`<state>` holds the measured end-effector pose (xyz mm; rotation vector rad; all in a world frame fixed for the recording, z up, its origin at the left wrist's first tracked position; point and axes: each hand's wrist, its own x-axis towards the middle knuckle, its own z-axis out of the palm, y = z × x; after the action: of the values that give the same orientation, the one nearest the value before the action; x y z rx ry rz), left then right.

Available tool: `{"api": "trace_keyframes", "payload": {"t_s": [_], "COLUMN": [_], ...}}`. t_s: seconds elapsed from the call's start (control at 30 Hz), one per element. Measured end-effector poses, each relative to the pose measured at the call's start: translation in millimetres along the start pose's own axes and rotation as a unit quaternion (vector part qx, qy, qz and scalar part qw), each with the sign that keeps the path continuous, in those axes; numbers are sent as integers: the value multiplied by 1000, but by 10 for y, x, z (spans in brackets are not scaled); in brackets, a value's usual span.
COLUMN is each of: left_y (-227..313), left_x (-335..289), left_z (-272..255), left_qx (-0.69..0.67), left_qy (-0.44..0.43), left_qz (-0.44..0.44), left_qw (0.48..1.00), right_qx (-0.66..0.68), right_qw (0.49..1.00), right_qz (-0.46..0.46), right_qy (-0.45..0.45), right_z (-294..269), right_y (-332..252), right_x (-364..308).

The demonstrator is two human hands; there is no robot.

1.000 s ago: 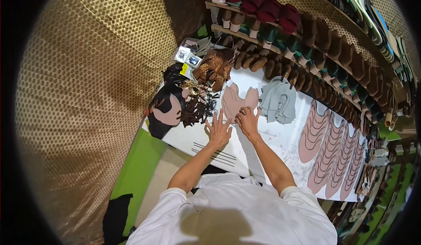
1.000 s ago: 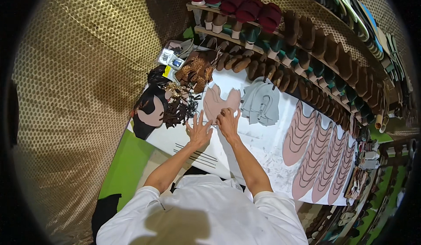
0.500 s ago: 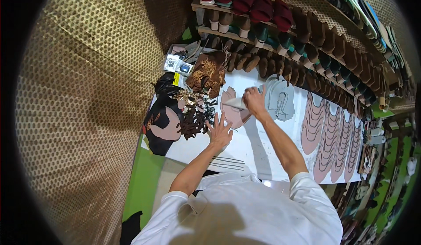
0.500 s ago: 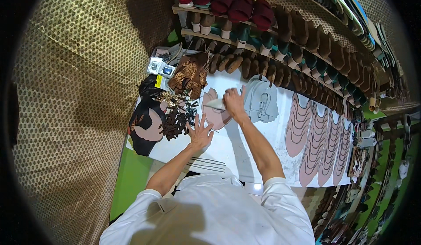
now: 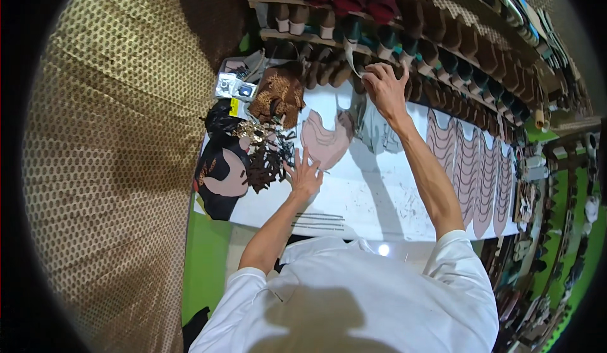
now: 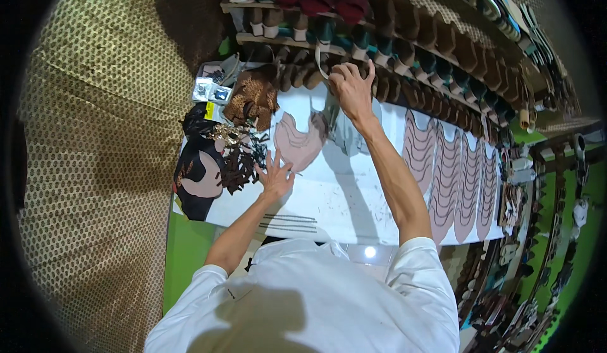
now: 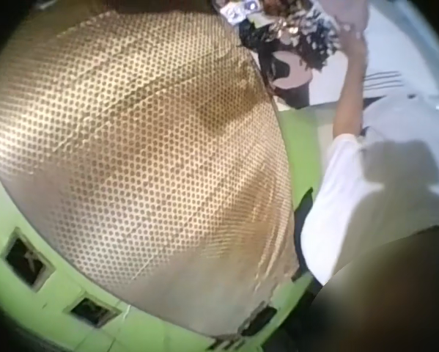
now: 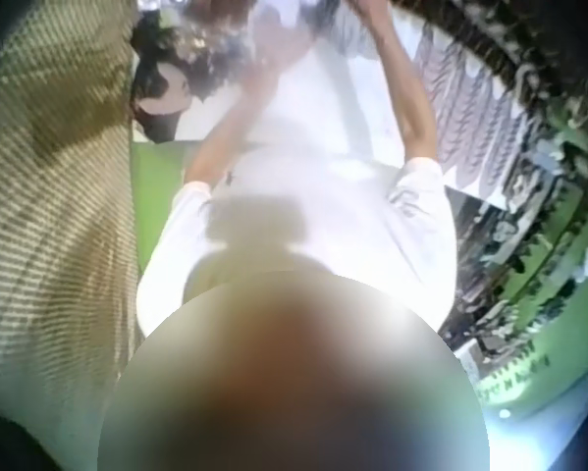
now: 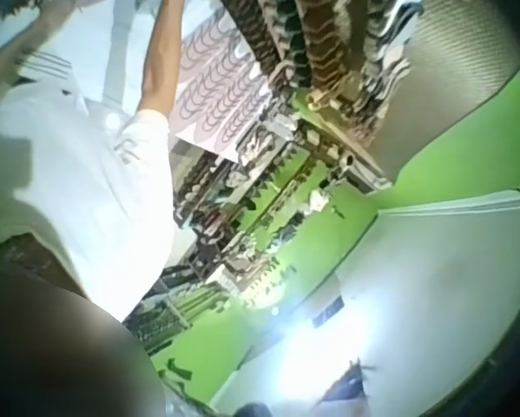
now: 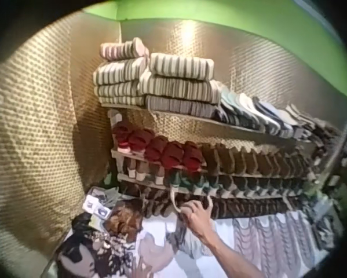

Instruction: Arrange and inspect shoe upper components on a workbench.

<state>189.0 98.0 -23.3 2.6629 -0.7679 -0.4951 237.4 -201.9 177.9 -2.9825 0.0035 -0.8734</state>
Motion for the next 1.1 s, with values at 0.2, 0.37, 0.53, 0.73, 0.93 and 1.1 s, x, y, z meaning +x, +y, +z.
{"api": "trace_keyframes", "payload": {"t_s": [0.2,0.37,0.53,0.73,0.93,1.1], "left_y": [-13,-88,-20,79,280,293], "left_x": [-288,-736,-1168,-1509,-1714,-1732], "left_z": [109,310,465,639,585,520], "left_qx": [-59,-71,-66,-49,-44,-61], "left_qy": [92,84,59,84,80,91], "left_qz": [-11,-18,-4,-15,-20,-13], "left_qw": [994,994,996,995,996,994], "right_qx": [45,59,69,102,145,168], "right_qw": [994,976,967,960,945,956], "right_qz": [55,109,174,198,236,191], "right_qy": [-84,-182,-174,-171,-172,-145], "right_z": [-165,-121,-308,-470,-541,-272], "right_y": [-185,-545,-901,-1109,-1243,-1443], "right_x": [-1690,-3320,-3972,-4296,-4205,-3867]}}
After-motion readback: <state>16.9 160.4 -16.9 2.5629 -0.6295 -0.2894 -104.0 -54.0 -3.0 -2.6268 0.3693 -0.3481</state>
